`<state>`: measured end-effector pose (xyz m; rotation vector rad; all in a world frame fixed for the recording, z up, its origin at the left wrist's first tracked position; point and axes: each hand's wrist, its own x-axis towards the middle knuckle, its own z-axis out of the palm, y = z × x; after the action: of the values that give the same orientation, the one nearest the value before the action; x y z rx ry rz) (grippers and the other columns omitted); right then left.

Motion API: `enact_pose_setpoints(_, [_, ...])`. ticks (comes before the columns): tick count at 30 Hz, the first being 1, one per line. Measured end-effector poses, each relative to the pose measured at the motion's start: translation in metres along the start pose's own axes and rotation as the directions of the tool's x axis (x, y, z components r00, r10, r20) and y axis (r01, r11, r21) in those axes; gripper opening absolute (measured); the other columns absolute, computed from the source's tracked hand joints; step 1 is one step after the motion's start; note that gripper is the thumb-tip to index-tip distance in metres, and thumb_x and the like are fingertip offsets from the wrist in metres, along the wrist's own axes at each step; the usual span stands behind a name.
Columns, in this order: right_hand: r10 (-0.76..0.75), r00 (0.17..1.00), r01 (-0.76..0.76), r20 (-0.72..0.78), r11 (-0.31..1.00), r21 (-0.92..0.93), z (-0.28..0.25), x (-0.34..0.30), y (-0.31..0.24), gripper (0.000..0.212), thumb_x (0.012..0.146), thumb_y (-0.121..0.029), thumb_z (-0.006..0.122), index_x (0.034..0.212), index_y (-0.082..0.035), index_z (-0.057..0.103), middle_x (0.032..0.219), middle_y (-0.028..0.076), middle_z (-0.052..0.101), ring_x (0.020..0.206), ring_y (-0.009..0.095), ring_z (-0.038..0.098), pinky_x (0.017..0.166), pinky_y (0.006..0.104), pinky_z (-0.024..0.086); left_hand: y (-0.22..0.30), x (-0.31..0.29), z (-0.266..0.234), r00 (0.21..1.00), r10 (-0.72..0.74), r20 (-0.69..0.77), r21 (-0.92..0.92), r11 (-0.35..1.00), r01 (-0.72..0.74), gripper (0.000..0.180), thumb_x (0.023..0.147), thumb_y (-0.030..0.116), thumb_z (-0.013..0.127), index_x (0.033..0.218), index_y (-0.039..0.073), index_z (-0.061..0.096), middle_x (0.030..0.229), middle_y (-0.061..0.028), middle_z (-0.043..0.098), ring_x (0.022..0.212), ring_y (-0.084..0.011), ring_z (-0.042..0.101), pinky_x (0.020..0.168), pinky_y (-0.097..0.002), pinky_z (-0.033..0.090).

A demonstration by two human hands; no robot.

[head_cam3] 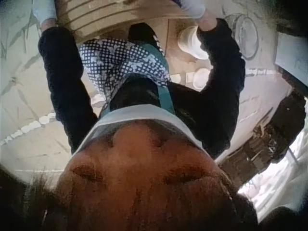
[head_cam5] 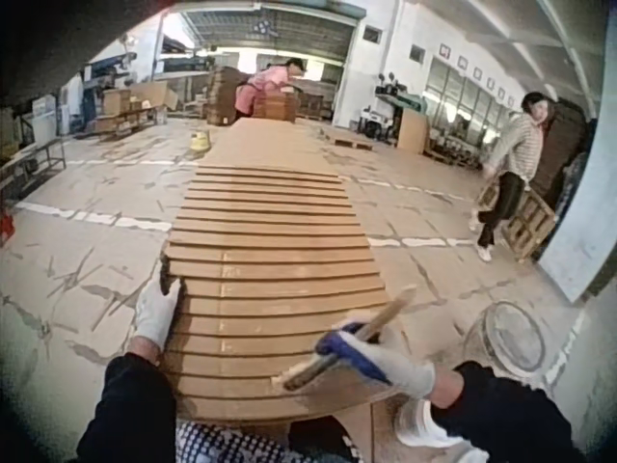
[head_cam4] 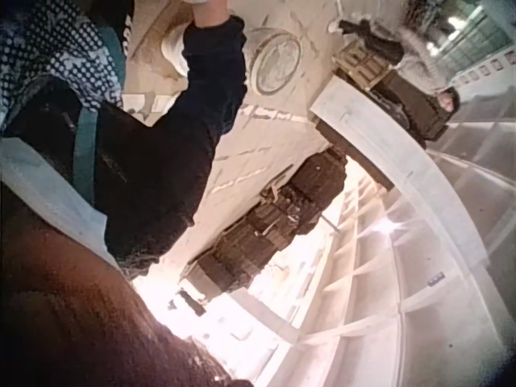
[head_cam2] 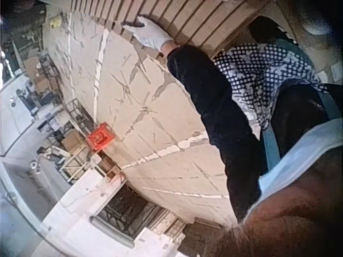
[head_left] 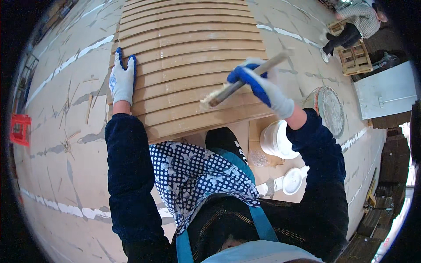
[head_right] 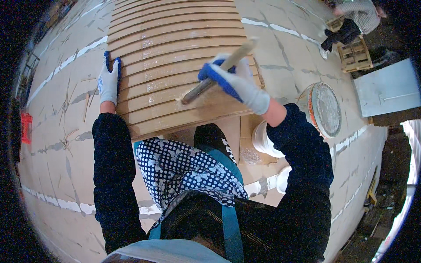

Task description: Painting or applying a liquid finish to a wooden slatted structure using a brush.

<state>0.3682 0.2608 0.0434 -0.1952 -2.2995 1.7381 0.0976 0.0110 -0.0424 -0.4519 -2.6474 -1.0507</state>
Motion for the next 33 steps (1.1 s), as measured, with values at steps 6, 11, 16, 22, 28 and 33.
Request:
enact_pose_setpoints(6, [0.175,0.983,-0.173,-0.064,0.984,0.036,-0.017,0.017,-0.007,0.026,0.085,-0.016,0.061,0.109,-0.007,0.061,0.092,0.004,0.063,0.073,0.007,0.054,0.056,0.0214,0.044,-0.001,0.002,0.003,1.0,0.002,-0.003,0.04,0.999,-0.002,0.062,0.085,0.052,0.047,0.139,0.023,0.035,0.108,-0.0247,0.058,0.099,-0.037,0.057,0.086,-0.0434,0.044])
enact_pose_setpoints(11, [-0.46,0.845,0.533,0.272,0.694,-0.483,-0.04,0.033,0.028,0.039,0.085,-0.008,0.055,0.124,-0.009,0.054,0.091,0.0,0.061,0.069,0.007,0.05,0.057,0.02,0.042,-0.001,0.003,0.005,1.0,0.009,-0.018,0.043,0.999,-0.009,0.062,0.085,0.051,0.048,0.139,0.023,0.035,0.107,-0.0239,0.059,0.097,-0.0367,0.058,0.085,-0.0433,0.044])
enact_pose_setpoints(16, [-0.299,0.921,0.382,0.248,0.814,-0.437,-0.04,0.091,-0.005,0.043,0.087,-0.008,0.051,0.13,-0.012,0.048,0.085,0.003,0.061,0.065,0.01,0.051,0.058,0.0234,0.044,-0.021,-0.005,-0.006,1.0,-0.008,-0.03,0.03,1.0,0.009,0.061,0.085,0.049,0.05,0.139,0.023,0.035,0.107,-0.0233,0.059,0.096,-0.0369,0.058,0.084,-0.0433,0.045])
enact_pose_setpoints(22, [-0.551,0.834,0.526,0.004,0.798,0.296,-0.109,0.286,0.057,0.036,0.086,-0.032,0.058,0.099,0.003,0.059,0.085,0.005,0.061,0.072,0.017,0.057,0.062,0.0285,0.044,0.013,0.009,0.017,0.994,0.088,-0.057,-0.069,0.993,-0.092,0.06,0.085,0.047,0.051,0.137,0.02,0.038,0.108,-0.0243,0.059,0.097,-0.0377,0.058,0.083,-0.043,0.045])
enact_pose_setpoints(28, [-0.51,0.847,0.445,0.151,0.523,-0.727,-0.089,0.222,0.075,0.035,0.092,-0.01,0.044,0.126,-0.013,0.051,0.086,0.006,0.06,0.066,0.015,0.057,0.058,0.0275,0.047,0.0,0.003,0.013,0.997,0.073,-0.039,-0.047,0.996,-0.075,0.059,0.085,0.046,0.051,0.136,0.019,0.039,0.108,-0.0251,0.059,0.097,-0.0382,0.058,0.083,-0.0431,0.045])
enact_pose_setpoints(33, [-0.181,0.965,0.233,0.189,0.922,-0.308,-0.03,0.049,0.036,0.041,0.088,-0.008,0.052,0.128,-0.007,0.047,0.114,0.006,0.056,0.101,0.018,0.054,0.09,0.0296,0.044,-0.008,-0.002,-0.004,0.998,0.045,-0.046,-0.003,0.999,-0.045,0.059,0.085,0.046,0.051,0.136,0.018,0.04,0.106,-0.0252,0.06,0.097,-0.0386,0.058,0.083,-0.0434,0.045])
